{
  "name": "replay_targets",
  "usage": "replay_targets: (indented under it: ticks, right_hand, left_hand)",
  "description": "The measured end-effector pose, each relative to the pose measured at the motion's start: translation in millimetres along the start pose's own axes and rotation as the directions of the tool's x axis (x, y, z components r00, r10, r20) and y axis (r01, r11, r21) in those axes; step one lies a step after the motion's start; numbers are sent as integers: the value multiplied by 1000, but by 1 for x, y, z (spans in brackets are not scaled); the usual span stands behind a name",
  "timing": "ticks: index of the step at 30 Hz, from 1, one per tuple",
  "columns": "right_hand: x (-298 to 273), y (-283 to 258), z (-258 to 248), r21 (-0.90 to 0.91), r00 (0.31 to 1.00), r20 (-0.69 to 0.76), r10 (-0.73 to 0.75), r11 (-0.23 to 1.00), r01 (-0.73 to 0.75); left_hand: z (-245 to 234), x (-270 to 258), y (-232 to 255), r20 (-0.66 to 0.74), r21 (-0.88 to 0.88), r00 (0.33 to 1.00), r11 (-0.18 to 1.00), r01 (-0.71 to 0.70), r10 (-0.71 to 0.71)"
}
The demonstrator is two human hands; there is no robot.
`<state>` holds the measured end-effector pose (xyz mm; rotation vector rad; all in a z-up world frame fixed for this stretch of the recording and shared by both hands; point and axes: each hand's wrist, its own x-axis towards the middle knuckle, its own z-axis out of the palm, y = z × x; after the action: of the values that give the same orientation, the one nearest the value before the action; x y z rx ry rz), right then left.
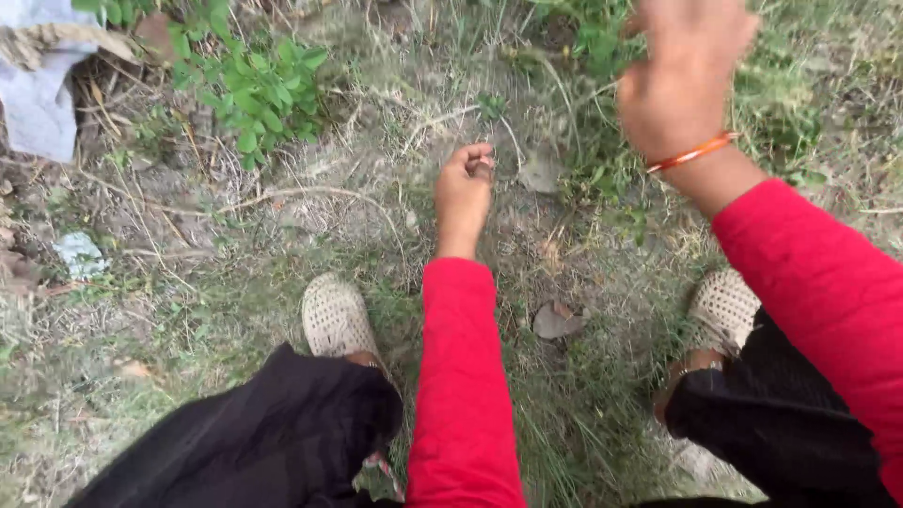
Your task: Twisting dried grass or plant fibers into a thin strand while sitting outdoors on the ground.
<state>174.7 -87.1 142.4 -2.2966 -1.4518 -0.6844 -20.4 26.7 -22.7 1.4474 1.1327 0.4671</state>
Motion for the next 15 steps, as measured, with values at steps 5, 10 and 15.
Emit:
replay_targets:
  ticks: [5,10,15]
  right_hand:
    - [-18,-79,-19,191,737,674,-41,974,-120]
    - [-133,-102,21,303,244,940,-239,913,-273]
    - [-185,-142,9,287,-162,933,-322,935,-207]
  left_hand:
    - [-4,9,7,-42,180,992,978,-110,119]
    - [-23,-9,81,-8,336,991,933,-126,137]
    - [8,-12,92,161,75,946,953,-295,280]
